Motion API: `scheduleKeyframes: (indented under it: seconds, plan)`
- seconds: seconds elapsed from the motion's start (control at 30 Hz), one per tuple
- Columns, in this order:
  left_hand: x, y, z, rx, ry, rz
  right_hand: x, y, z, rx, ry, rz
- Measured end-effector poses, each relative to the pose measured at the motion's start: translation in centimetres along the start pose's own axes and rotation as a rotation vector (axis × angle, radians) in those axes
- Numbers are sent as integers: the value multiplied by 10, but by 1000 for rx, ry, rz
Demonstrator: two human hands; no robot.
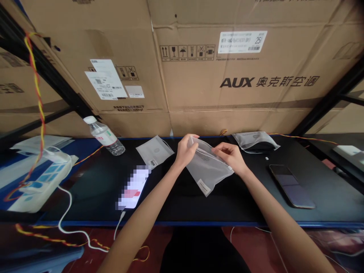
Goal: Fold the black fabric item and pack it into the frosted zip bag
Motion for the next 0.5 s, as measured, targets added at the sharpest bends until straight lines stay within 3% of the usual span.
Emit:
scheduleKeyframes:
  seconds: [0.17, 0.23, 0.37, 0.5]
  plan:
    - [-20, -1, 38, 283, -141, 337, -10, -7, 0, -213, 234, 211]
    - [-30, -7, 57, 360, -189, 395, -16, -13, -1, -254, 313, 295]
    - [-36, -20, 73, 360, -233, 351, -24, -22, -3, -230, 328, 442]
    - [-30, -26, 66, 109, -133, 159, -28, -23, -4, -280, 326, 447]
Point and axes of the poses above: each hand's wrist, its own x-axis towards the middle knuckle, its own y-axis out of the back of the hand, z = x × y, the point moved 2 cm from there along x, towards the middle knuckle, and after that the axes turned 2 degrees about y, right-handed, at the moved point
